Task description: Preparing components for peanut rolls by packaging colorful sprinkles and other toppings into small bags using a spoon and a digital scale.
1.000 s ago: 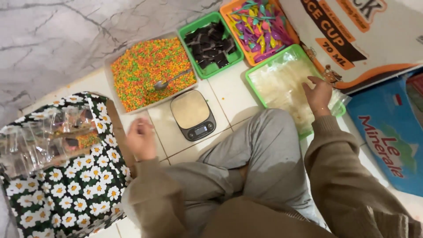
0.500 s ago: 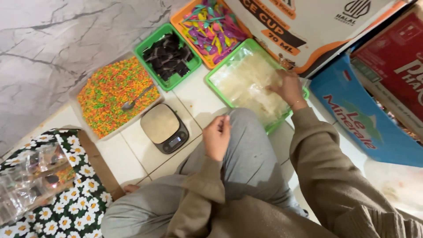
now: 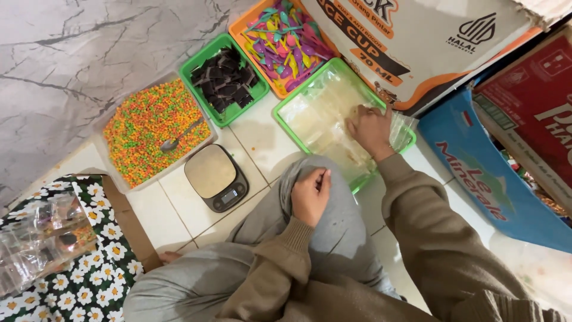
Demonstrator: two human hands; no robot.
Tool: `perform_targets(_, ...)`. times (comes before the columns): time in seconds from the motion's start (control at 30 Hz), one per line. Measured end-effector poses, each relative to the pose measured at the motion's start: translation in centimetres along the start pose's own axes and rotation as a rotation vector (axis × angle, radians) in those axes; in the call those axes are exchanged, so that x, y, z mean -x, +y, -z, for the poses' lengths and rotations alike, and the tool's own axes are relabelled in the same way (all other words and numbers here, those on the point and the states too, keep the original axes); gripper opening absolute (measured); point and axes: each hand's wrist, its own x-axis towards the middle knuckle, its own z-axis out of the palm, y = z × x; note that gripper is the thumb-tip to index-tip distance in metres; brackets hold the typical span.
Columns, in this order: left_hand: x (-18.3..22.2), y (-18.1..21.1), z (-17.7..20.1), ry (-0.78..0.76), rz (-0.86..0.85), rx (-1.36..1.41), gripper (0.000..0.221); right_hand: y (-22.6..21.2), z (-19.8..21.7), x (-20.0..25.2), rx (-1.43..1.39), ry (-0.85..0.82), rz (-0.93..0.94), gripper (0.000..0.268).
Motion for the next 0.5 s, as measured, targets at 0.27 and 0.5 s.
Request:
perform_targets(0.27, -0.4, -0.2, 0.0, 0.01, -0.006, 0.012, 0.019, -0.2, -0.8, 0.1, -0.028, 0.114, 0.051, 0.021)
perform_targets(0.5, -0.3, -0.5, -0.4, -0.003, 0.039, 0.003, 0.018, -0.9, 5.9, 0.6, 0.036, 0.428, -0.017, 0.015)
